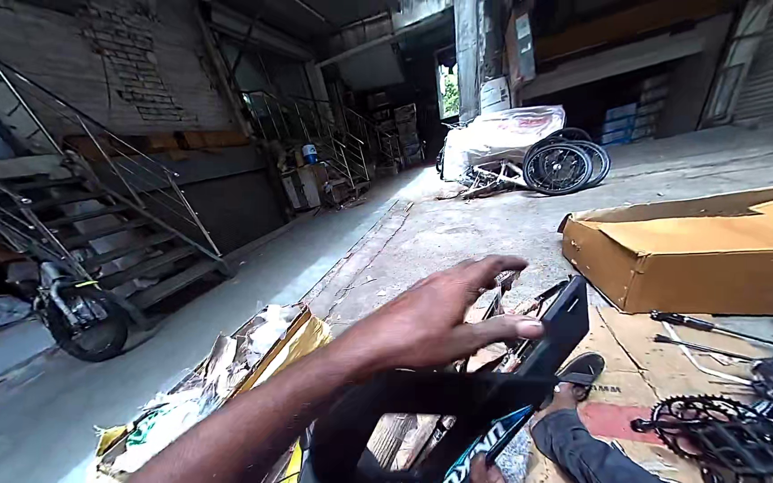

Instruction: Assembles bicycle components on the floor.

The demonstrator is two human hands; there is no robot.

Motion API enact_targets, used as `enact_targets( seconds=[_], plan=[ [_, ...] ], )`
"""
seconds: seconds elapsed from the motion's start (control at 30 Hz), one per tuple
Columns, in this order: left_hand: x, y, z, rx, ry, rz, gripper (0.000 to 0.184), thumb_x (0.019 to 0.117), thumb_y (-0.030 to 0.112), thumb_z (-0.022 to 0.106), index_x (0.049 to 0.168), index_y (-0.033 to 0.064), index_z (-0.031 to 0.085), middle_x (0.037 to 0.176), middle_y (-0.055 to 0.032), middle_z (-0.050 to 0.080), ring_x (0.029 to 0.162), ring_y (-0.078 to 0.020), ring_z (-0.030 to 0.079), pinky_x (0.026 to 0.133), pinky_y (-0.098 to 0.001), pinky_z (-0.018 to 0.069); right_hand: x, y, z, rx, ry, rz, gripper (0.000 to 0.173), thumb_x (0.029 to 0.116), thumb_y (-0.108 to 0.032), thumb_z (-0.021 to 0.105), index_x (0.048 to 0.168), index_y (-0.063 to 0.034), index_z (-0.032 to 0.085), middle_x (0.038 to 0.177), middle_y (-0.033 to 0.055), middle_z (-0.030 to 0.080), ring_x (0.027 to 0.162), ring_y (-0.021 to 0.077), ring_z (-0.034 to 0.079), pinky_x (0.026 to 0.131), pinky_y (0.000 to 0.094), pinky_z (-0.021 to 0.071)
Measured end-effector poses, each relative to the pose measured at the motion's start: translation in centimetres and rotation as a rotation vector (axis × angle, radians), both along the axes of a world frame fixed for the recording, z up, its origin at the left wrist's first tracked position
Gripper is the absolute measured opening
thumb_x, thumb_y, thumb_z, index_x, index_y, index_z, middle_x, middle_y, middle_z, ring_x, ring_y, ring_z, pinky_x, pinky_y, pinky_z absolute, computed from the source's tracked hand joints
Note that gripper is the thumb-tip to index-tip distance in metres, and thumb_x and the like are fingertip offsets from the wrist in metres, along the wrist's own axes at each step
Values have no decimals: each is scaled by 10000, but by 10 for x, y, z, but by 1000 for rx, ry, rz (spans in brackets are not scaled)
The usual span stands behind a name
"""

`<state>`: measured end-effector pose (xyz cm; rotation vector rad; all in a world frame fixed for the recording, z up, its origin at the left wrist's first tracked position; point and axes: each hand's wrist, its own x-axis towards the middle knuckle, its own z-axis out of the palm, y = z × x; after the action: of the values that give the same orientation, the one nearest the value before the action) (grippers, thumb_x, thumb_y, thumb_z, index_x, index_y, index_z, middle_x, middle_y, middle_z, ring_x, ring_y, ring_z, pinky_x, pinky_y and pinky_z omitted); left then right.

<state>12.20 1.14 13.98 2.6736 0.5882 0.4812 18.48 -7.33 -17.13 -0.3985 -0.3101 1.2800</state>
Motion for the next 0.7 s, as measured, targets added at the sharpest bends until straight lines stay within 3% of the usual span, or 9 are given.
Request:
enact_targets(
  seconds=[0.07,0.13,0.2,0.23,0.3,0.43,0.57,0.7],
  plan=[
    [-28,30,-23,-73,-43,77,494,1035,480,523,1459,227,553,1284,-9,673,1126,-172,663,934,-453,572,29,20,1,-28,132,-24,251,1116,-216,380,1337,-103,420,1120,83,709,1048,213,716,956,468,594],
    [-52,64,-57,-212,-114,119,573,1014,567,500,1466,220,551,1395,10,624,1263,-172,595,1043,-468,508,52,42,-8,-23,238,-12,331,1124,-293,351,1388,-104,415,1198,131,685,1112,265,693,979,518,571],
    [-62,83,-99,-421,-211,134,806,885,602,677,1523,153,475,1426,-33,601,1278,-191,588,1068,-446,503,64,58,-20,2,295,28,371,1122,-347,343,1366,-98,472,1218,147,694,1132,293,691,984,544,564],
    [-63,86,-118,-494,-259,127,886,836,530,775,1540,112,435,1404,-62,616,1249,-198,615,1060,-431,526,66,66,-25,18,300,50,383,1120,-359,338,1357,-101,493,1223,148,701,1137,297,694,990,546,563],
    [-60,87,-146,-501,-272,126,877,822,364,843,1521,50,418,1383,-84,621,1247,-170,619,1086,-387,527,63,81,-36,24,307,72,391,1125,-352,333,1382,-93,474,1247,164,683,1160,308,679,1009,550,549],
    [-44,83,-163,-479,-343,193,688,900,280,758,1486,56,477,1346,-80,644,1223,-151,633,1074,-366,534,54,103,-52,-18,281,90,403,1129,-312,334,1456,-86,402,1303,192,643,1195,325,654,1027,553,533],
    [-43,85,-163,-440,-412,269,612,894,262,748,1457,138,542,1302,-52,673,1169,-164,662,1022,-389,569,46,118,-54,-102,144,116,463,1122,-313,388,1510,-62,357,1324,212,627,1199,341,644,1013,556,539],
    [-41,84,-168,-427,-422,276,691,887,309,738,1505,136,480,1364,-55,634,1216,-168,636,1033,-390,557,48,123,-49,-200,71,87,567,1109,-299,450,1603,-138,224,1384,195,580,1185,336,645,956,554,561]
  ],
)
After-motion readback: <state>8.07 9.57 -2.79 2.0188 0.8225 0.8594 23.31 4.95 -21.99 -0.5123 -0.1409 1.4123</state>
